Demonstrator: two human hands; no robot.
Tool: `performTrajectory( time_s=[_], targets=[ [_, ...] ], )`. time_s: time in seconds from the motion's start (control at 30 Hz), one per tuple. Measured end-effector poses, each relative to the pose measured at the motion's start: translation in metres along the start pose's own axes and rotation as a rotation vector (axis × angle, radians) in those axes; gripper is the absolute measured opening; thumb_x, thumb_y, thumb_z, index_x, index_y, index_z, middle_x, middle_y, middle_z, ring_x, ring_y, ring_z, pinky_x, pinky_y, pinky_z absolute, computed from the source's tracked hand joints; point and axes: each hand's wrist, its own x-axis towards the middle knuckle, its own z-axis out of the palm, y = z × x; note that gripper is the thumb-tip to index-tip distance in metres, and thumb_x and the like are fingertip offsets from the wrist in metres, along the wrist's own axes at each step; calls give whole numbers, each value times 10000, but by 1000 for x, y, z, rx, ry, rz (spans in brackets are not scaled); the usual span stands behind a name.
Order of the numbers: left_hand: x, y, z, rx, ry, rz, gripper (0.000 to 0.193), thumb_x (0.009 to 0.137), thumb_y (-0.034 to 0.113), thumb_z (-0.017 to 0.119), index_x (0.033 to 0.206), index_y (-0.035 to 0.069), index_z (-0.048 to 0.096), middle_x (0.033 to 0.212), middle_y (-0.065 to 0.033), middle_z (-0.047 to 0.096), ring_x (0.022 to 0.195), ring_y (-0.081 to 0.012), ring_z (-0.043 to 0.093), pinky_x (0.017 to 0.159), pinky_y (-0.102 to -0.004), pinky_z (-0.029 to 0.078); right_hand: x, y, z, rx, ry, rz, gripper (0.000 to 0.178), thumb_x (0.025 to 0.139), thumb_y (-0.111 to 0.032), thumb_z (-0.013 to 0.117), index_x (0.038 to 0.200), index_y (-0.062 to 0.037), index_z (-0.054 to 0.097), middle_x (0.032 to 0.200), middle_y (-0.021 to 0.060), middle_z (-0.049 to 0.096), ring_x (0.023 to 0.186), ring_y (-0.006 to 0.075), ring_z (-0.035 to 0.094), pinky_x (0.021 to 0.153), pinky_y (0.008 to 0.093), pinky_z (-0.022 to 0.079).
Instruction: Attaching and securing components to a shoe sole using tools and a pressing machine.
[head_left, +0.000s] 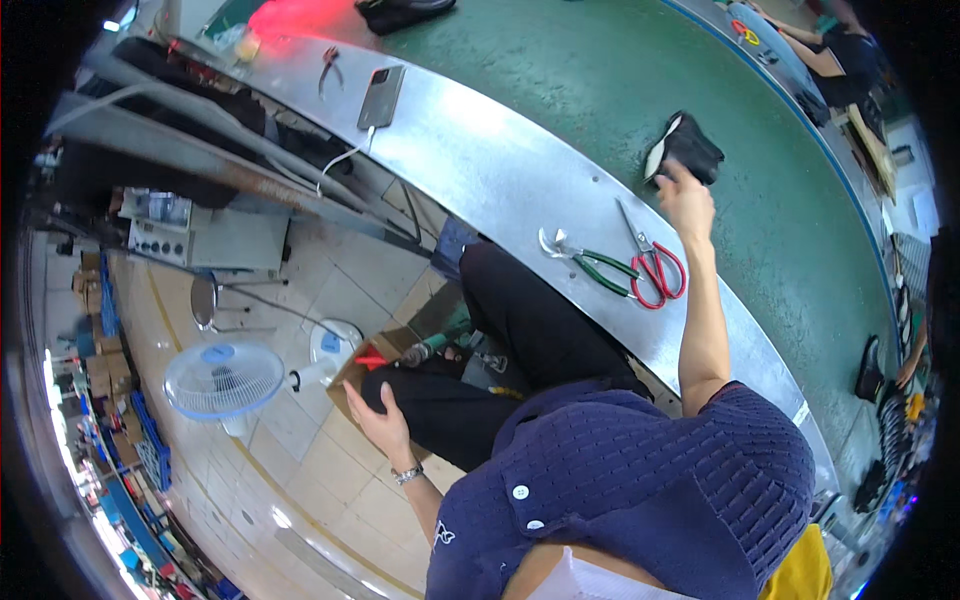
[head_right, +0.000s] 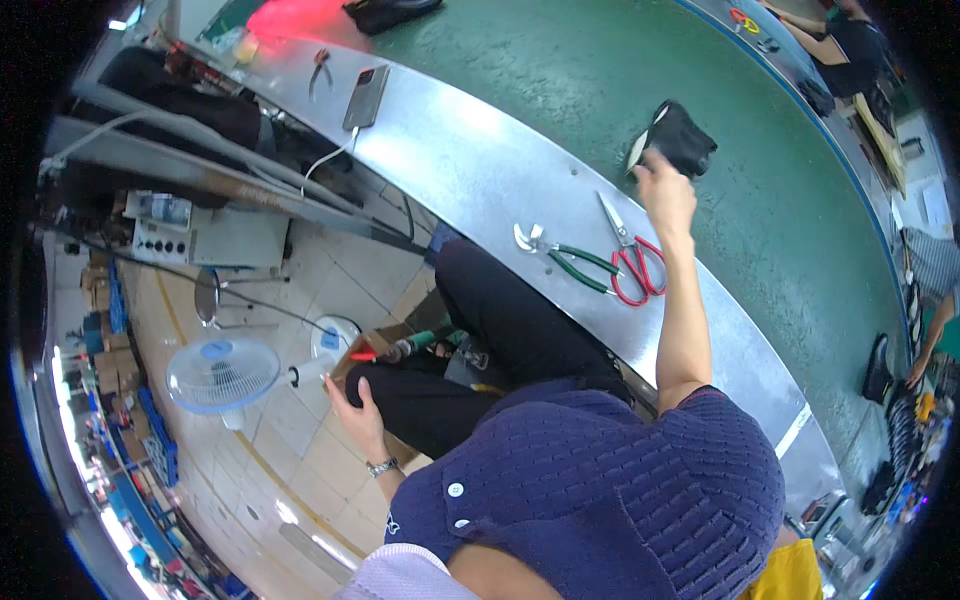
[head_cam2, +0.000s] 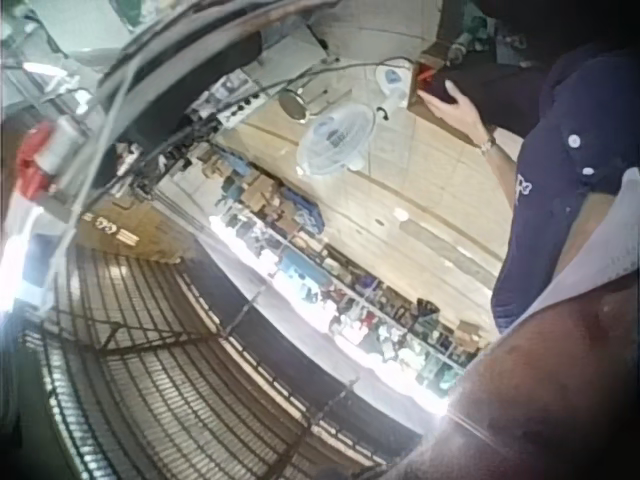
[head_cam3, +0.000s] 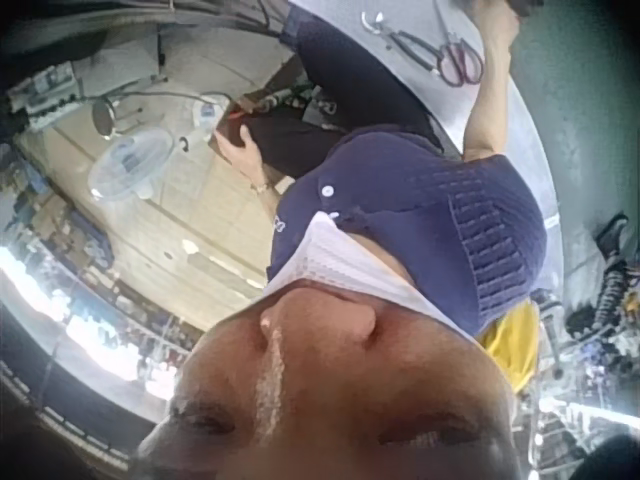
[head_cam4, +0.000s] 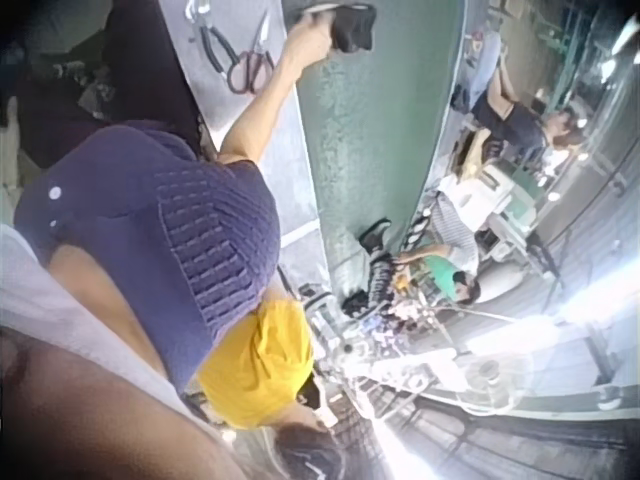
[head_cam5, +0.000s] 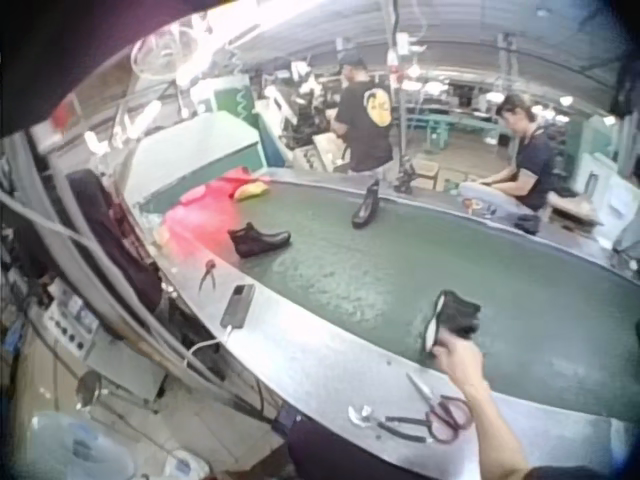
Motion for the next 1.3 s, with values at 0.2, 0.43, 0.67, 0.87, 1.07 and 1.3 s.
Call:
performTrajectory(
  time_s=[0.2, 0.43, 0.67, 0.87, 1.07, 1.3],
  targets=[
    [3, -45, 35, 193, 122, -113, 635, 901, 380, 604, 1399, 42, 400, 1373, -262, 424, 1259, -413, 423, 1040, -459, 355, -78, -108, 74, 17, -506, -624, 150, 830, -179, 558, 920, -102, 651, 774, 144, 660, 691, 324, 657, 629, 460, 521],
    [-3, -46, 42, 127, 209, -104, 562, 878, 383, 623, 1323, 65, 493, 1304, -254, 473, 1210, -404, 459, 1022, -459, 369, -184, -230, 25, 864, -1196, -1063, 238, 906, -232, 599, 1091, -109, 685, 719, 62, 681, 609, 184, 655, 590, 328, 499],
    [-8, -40, 35, 113, 270, -164, 560, 853, 410, 633, 1295, 83, 522, 1293, -242, 491, 1174, -401, 493, 990, -446, 406, -135, -295, -138, 2365, -1471, -1230, 352, 772, -411, 754, 731, -94, 606, 538, -31, 489, 526, 112, 552, 512, 269, 438],
    [-5, -32, 44, 95, 303, -172, 561, 840, 409, 655, 1291, 97, 537, 1293, -226, 500, 1172, -385, 499, 984, -431, 416, -119, -268, -157, 2018, -2123, -1495, 128, 945, -195, 521, 924, -148, 637, 720, 141, 609, 562, 251, 600, 439, 298, 416],
    [-11, -40, 38, 96, 341, -191, 560, 830, 417, 661, 1282, 105, 553, 1278, -239, 513, 1135, -404, 526, 950, -452, 440, -127, -329, -180, 1952, -2228, -1791, 301, 944, -363, 508, 807, -149, 670, 638, 49, 558, 528, 150, 556, 450, 256, 409],
    [-11, -45, 39, 127, 342, -169, 563, 837, 425, 649, 1282, 96, 551, 1284, -234, 514, 1136, -399, 526, 928, -454, 443, -126, -322, -200, 1949, -2064, -1508, 354, 901, -418, 594, 770, -94, 651, 556, 12, 514, 462, 75, 488, 412, 265, 362]
  ],
)
